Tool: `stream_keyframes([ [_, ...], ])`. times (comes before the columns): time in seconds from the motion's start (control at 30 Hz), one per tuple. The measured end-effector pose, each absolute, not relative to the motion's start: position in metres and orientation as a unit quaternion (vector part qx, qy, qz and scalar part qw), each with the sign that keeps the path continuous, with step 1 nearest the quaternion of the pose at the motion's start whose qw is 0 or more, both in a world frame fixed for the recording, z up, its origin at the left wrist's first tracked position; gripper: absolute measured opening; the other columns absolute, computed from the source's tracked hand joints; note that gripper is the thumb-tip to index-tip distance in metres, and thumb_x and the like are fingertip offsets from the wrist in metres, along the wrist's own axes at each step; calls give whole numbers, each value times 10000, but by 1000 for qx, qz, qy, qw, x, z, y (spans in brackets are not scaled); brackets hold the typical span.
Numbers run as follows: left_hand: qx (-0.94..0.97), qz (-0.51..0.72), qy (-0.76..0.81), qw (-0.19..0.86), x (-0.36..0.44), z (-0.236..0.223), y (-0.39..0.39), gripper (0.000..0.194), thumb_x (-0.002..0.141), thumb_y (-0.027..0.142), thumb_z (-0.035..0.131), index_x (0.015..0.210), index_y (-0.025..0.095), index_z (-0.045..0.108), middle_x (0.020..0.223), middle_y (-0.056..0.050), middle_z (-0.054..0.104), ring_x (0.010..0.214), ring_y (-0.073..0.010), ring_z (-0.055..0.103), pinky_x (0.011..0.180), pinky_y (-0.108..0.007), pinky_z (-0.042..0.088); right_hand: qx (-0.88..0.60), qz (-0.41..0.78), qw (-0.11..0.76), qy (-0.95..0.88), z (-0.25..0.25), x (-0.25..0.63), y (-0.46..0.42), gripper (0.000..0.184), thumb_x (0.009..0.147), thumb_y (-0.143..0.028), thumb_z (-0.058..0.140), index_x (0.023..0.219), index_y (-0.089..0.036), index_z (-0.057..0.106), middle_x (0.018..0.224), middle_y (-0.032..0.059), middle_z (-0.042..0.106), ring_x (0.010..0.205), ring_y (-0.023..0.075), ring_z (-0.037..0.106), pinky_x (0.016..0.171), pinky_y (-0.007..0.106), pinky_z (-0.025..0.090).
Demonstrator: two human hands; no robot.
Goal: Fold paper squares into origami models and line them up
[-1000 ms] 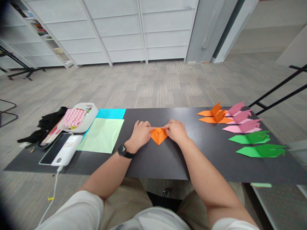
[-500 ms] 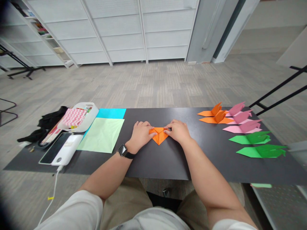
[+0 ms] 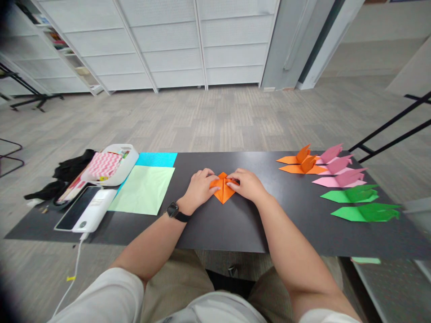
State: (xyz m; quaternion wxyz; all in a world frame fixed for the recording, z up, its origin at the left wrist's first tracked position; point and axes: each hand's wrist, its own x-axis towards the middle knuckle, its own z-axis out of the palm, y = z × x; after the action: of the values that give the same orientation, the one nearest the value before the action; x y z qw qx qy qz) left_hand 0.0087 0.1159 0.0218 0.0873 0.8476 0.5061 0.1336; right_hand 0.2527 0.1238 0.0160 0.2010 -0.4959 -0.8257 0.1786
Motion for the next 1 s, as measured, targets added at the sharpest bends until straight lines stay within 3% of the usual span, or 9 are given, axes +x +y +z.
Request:
stream_keyframes([
  [0.1,845,132,509,102,8,18,119,348,965,401,741,1296,297,761,1488,-74,601,1355,-316,530,1209,-514,401,-520,159,174,-821,11,247,124,353,984,-319,668,1314,-239,767,1053,66,710,985,215,674,937,350,499],
  [0.2,841,129,512,117,7,15,122,395,967,415,737,1343,296,747,1588,-88,541,1453,-340,465,1270,-573,323,-536,156,166,-813,9,244,125,348,1009,-370,647,1318,-263,766,1114,71,707,1052,227,672,965,368,487],
  [0.3,838,131,513,128,6,13,124,410,965,428,738,1356,305,741,1601,-91,537,1463,-341,463,1274,-590,312,-542,168,194,-800,10,245,127,306,1052,-422,577,1151,-255,814,1082,68,703,1050,219,670,963,356,490],
  [0.4,837,132,514,135,5,13,125,406,962,429,742,1346,299,745,1602,-97,536,1473,-337,463,1282,-583,304,-561,171,224,-778,14,252,128,439,1095,-474,479,955,-229,816,999,74,696,991,211,673,932,342,497],
  [0.5,837,131,511,144,5,12,125,393,970,406,733,1345,288,736,1603,-101,536,1490,-332,454,1296,-589,280,-577,170,193,-775,17,259,127,463,1071,-537,526,851,-239,802,1002,71,707,975,212,678,898,343,490],
  [0.63,838,144,504,151,5,9,126,373,964,374,741,1324,281,721,1584,-96,553,1484,-320,464,1295,-591,279,-578,135,131,-794,18,263,124,217,913,-477,786,1022,-293,823,1129,60,713,1089,261,662,921,383,463],
  [0.73,838,166,496,157,6,8,127,323,951,349,758,1261,266,719,1557,-89,573,1465,-300,490,1288,-556,306,-555,124,121,-813,17,263,123,304,899,-377,799,1201,-338,807,1191,66,694,1136,276,639,961,410,447],
  [0.9,822,225,495,169,8,14,128,227,970,415,742,1081,219,712,1471,-100,638,1409,-262,554,1241,-473,394,-561,125,104,-812,14,263,124,303,917,-368,777,1217,-350,817,1190,67,684,1131,280,630,973,430,442],
  [1.0,809,245,510,158,8,17,129,264,1022,438,660,900,207,697,1376,-100,688,1349,-251,600,1212,-458,425,-561,126,107,-811,13,264,125,303,923,-364,771,1223,-360,815,1184,70,686,1125,280,631,968,432,443],
])
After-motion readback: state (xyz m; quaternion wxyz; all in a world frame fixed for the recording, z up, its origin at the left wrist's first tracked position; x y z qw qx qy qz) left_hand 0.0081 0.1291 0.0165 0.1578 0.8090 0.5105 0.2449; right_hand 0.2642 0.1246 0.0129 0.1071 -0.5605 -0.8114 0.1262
